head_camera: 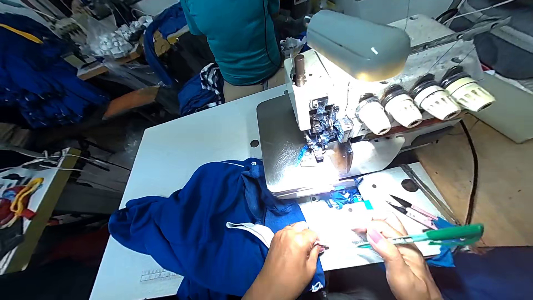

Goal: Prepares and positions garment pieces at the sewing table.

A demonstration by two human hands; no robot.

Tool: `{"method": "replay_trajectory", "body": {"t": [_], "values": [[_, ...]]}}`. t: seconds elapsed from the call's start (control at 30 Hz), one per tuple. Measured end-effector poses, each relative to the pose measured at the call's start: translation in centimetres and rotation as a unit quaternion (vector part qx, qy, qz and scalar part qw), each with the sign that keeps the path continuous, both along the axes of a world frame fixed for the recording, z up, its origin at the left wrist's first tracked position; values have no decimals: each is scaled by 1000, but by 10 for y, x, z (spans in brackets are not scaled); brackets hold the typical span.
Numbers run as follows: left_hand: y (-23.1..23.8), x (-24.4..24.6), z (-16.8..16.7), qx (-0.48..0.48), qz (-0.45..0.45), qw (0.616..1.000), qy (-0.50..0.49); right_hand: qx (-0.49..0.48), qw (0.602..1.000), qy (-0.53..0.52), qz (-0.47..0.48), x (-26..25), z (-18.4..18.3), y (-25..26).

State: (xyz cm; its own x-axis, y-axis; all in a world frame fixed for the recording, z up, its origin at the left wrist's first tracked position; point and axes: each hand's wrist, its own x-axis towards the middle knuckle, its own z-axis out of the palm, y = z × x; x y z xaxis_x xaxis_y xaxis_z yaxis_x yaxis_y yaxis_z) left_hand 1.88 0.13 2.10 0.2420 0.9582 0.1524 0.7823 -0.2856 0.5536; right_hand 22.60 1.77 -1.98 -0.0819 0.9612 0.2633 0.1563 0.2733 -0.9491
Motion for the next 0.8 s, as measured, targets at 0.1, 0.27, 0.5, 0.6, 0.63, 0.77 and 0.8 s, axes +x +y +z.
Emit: {"method": "replay_trajectory", "body": {"t": [0.1, 0.27, 0.5, 0.6, 0.63, 0.77, 0.8], "values": [[2, 9, 0, 16, 12, 998, 67, 34, 996, -80, -10, 0, -1, 6], [2, 12, -1, 13, 23, 997, 74, 8, 999, -34, 15, -7, -10, 8], [2, 13, -2, 27, 5, 997, 72, 40, 997, -57, 32, -9, -20, 6], [3, 14, -1, 29, 2, 996, 83, 38, 997, -66, 30, -10, -19, 6], [3, 15, -1, 31, 2, 996, 86, 35, 997, -68, 29, -10, -19, 6], [2, 15, -1, 37, 2, 995, 90, 31, 995, -89, 31, -10, -21, 4], [2, 16, -2, 41, 1, 995, 94, 30, 994, -100, 30, -10, -21, 4]]}}
